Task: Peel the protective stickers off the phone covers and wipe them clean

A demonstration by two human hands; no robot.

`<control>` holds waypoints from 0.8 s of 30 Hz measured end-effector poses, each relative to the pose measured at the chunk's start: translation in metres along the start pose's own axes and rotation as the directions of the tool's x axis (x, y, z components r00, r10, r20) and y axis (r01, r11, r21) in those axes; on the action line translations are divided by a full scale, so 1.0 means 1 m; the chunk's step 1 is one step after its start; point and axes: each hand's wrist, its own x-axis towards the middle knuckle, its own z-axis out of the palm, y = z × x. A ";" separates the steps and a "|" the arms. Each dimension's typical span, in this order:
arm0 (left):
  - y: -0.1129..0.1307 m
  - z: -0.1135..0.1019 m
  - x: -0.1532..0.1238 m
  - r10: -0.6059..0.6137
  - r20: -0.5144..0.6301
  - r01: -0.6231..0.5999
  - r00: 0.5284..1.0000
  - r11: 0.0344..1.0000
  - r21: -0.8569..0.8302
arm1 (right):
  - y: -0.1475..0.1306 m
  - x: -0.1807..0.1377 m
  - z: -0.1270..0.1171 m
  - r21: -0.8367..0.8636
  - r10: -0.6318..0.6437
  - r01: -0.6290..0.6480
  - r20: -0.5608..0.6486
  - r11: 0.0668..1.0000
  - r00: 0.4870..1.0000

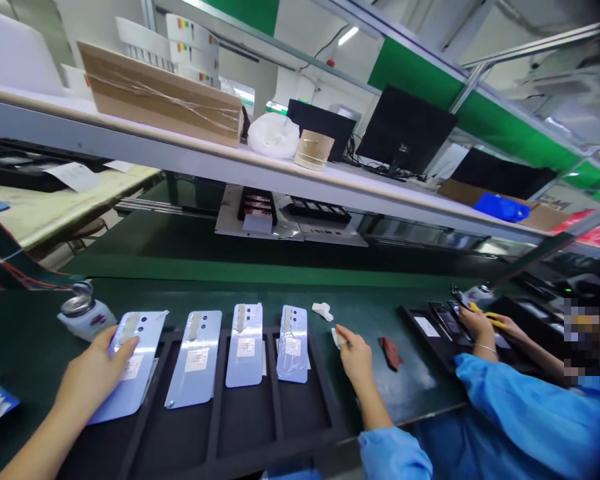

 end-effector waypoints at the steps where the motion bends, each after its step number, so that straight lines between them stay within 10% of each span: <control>1: 0.002 0.000 -0.004 0.034 -0.041 -0.032 0.999 0.998 0.058 | 0.002 0.001 0.002 -0.009 -0.010 0.011 0.034 1.000 0.999; 7: 0.032 0.001 -0.047 0.479 -0.277 -0.359 0.833 0.849 0.387 | 0.010 0.002 0.003 -0.021 -0.058 0.061 0.118 0.998 0.991; 11: 0.084 0.027 -0.096 0.736 -0.257 -0.739 0.627 0.666 0.102 | -0.015 -0.015 -0.007 0.051 -0.227 0.221 0.142 0.974 0.964; 14: 0.131 0.054 -0.133 0.835 -0.090 -0.839 0.543 0.533 -0.111 | -0.055 -0.034 -0.011 0.186 -0.451 0.414 0.265 0.891 0.852; 18: 0.176 0.080 -0.158 0.829 0.048 -0.795 0.557 0.549 -0.258 | -0.100 -0.050 -0.005 0.239 -0.579 0.532 0.439 0.812 0.687; 24: 0.190 0.095 -0.160 0.773 0.065 -0.717 0.631 0.613 -0.333 | -0.114 -0.050 0.016 0.138 -0.570 0.613 0.563 0.778 0.598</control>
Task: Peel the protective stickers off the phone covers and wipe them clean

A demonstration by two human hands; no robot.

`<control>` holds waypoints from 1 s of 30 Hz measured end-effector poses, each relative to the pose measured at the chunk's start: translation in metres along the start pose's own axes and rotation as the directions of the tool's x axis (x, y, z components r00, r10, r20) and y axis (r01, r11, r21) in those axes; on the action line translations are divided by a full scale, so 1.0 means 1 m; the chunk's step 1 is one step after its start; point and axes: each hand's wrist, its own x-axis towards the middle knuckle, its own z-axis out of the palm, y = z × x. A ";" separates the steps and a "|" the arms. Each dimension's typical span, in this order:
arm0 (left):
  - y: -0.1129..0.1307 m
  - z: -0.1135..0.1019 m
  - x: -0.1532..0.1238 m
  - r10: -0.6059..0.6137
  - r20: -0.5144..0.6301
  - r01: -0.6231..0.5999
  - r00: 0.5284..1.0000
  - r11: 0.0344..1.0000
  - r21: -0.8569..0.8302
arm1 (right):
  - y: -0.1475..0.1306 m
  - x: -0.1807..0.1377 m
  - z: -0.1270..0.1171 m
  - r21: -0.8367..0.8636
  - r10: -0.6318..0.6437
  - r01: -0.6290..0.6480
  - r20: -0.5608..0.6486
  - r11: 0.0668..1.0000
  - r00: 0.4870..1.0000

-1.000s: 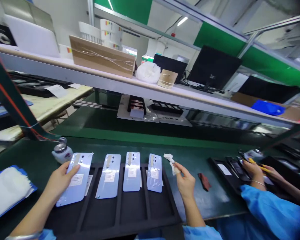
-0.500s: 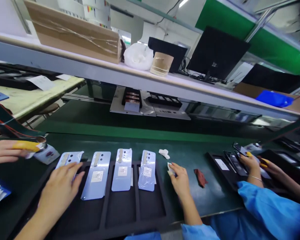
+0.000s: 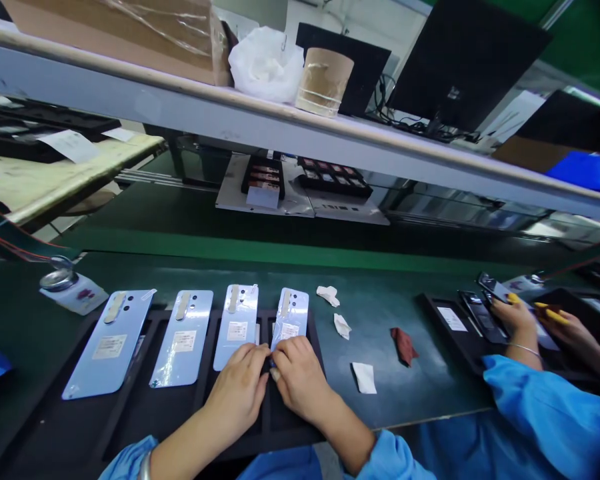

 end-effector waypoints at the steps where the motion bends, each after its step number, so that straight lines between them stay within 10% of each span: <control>1: -0.001 0.001 0.000 0.004 -0.017 -0.004 1.000 1.000 -0.010 | 0.000 0.001 0.002 -0.013 -0.010 0.010 0.004 1.000 1.000; 9: -0.004 0.004 -0.005 0.028 -0.079 -0.030 0.996 0.999 -0.020 | 0.005 0.006 0.007 0.215 0.074 -0.052 -0.095 0.975 0.993; 14: 0.005 0.005 -0.005 0.221 0.086 -0.233 0.972 0.957 0.175 | 0.034 0.009 0.005 0.763 0.528 -0.249 -0.140 0.597 0.838; 19: 0.016 0.010 0.009 0.209 0.340 -0.289 0.917 0.935 0.206 | 0.048 0.010 0.003 0.839 0.582 -0.236 -0.114 0.491 0.805; 30: 0.023 0.009 0.021 0.136 0.456 -0.234 0.880 0.958 0.165 | 0.150 0.059 -0.077 0.853 0.732 -0.257 -0.193 0.454 0.653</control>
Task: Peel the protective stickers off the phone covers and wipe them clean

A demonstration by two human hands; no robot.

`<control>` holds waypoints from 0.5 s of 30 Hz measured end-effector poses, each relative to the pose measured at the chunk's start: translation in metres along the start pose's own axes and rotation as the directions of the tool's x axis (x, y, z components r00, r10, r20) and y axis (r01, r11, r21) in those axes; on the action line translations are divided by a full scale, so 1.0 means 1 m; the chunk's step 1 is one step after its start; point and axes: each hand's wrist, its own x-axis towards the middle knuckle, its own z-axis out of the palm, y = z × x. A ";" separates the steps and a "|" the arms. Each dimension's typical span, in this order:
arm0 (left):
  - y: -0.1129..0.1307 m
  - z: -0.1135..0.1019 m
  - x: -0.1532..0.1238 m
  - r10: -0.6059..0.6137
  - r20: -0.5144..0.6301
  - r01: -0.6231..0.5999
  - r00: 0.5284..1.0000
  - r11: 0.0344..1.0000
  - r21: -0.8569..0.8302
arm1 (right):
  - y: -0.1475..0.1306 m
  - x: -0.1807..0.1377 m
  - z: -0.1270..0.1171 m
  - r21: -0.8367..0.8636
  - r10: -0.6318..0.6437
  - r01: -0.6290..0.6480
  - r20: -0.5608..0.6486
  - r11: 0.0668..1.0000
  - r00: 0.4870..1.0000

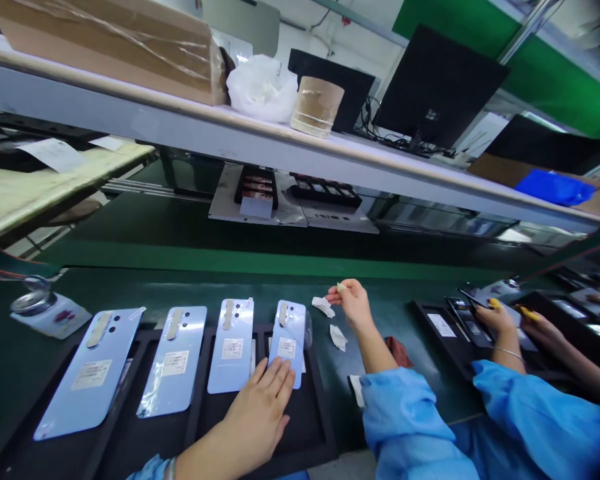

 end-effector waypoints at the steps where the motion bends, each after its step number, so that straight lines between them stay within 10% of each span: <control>1: 0.000 -0.002 0.001 -0.005 0.011 0.005 1.000 1.000 -0.006 | -0.003 0.000 -0.003 -0.008 -0.014 0.014 0.011 1.000 1.000; 9: -0.006 0.007 0.009 0.012 0.013 -0.011 1.000 1.000 -0.028 | 0.018 -0.085 0.033 -0.524 -0.245 0.438 0.397 0.730 0.884; 15: -0.011 0.014 0.011 0.031 0.005 -0.031 1.000 0.999 0.041 | 0.027 -0.035 0.025 -0.428 -0.210 0.268 0.179 0.863 0.961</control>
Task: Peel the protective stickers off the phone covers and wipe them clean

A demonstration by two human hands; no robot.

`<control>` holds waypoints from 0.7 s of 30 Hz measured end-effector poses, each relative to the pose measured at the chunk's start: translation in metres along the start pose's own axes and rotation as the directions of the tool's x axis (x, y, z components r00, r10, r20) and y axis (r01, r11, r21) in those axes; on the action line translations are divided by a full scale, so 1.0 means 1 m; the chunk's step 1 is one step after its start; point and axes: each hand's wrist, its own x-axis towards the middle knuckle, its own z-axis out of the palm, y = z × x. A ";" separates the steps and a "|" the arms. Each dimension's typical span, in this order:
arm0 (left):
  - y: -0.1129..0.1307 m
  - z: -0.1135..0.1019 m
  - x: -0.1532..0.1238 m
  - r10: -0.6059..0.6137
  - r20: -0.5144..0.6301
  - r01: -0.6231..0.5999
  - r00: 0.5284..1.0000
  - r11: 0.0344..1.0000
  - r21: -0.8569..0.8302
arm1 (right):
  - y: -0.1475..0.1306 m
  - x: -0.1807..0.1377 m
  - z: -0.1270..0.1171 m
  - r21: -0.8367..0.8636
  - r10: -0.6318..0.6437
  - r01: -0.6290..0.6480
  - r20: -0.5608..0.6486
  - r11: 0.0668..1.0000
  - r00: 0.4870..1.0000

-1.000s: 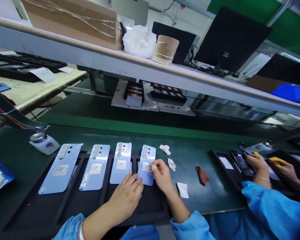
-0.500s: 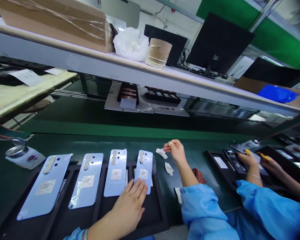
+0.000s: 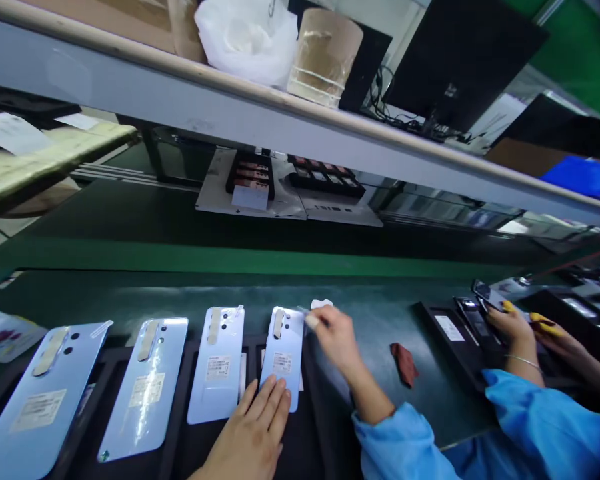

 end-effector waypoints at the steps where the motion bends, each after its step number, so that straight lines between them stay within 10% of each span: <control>1: -0.001 0.001 0.000 0.008 -0.002 -0.008 1.000 1.000 0.011 | 0.009 0.014 -0.010 0.026 0.067 -0.066 -0.070 0.998 0.995; 5: -0.004 0.008 -0.001 0.043 -0.078 -0.044 0.996 0.999 -0.010 | 0.024 0.047 -0.050 0.020 0.184 -0.187 -0.313 0.982 0.932; 8: -0.007 0.008 -0.005 -0.010 -0.216 -0.038 0.976 0.975 -0.218 | -0.003 0.025 -0.053 -0.113 0.013 -0.061 -0.381 0.992 0.925; 12: -0.018 -0.002 -0.009 -0.375 -0.247 0.014 0.893 0.572 -0.820 | -0.063 -0.044 -0.015 -0.161 -0.397 0.415 0.130 0.896 0.909; 16: -0.032 -0.014 -0.003 -0.512 -0.045 -0.033 0.858 0.032 -0.999 | -0.098 -0.088 0.016 0.001 -0.392 0.439 0.454 0.898 0.800; 21: -0.034 -0.027 -0.027 -0.584 -0.070 -0.014 0.808 0.099 -0.995 | -0.094 -0.066 0.008 0.298 -0.206 0.085 0.401 0.951 0.893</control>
